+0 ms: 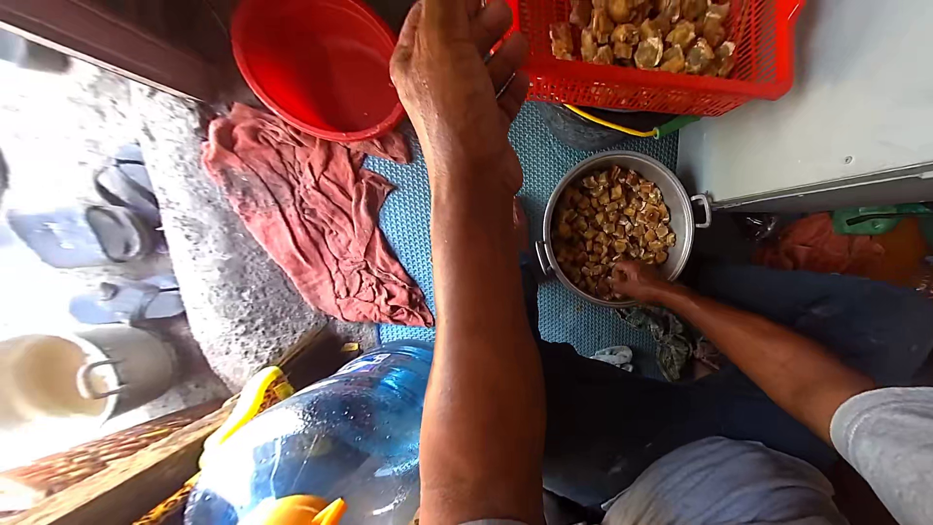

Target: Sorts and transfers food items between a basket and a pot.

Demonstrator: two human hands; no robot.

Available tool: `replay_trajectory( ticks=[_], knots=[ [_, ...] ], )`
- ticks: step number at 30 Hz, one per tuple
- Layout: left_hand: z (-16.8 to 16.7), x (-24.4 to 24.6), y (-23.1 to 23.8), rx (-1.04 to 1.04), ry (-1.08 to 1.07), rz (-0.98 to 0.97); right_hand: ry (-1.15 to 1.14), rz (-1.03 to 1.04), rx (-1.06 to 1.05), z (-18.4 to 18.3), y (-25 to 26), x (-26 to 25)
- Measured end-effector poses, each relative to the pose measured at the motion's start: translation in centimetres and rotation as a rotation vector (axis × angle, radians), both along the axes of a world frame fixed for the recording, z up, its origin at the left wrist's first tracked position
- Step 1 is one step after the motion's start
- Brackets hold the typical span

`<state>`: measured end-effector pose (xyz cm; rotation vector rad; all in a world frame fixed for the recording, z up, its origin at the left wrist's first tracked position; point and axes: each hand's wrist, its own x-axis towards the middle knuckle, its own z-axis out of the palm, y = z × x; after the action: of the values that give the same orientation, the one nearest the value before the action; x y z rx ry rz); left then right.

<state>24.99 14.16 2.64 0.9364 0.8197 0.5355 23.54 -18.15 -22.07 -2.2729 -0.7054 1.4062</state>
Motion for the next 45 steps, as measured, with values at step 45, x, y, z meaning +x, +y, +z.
replay_trajectory(
  ticks=[45],
  knots=[
    [0.6, -1.0, -0.1, -0.016, 0.01, -0.049, 0.717, -0.745, 0.653, 14.5, 3.9, 7.8]
  ],
)
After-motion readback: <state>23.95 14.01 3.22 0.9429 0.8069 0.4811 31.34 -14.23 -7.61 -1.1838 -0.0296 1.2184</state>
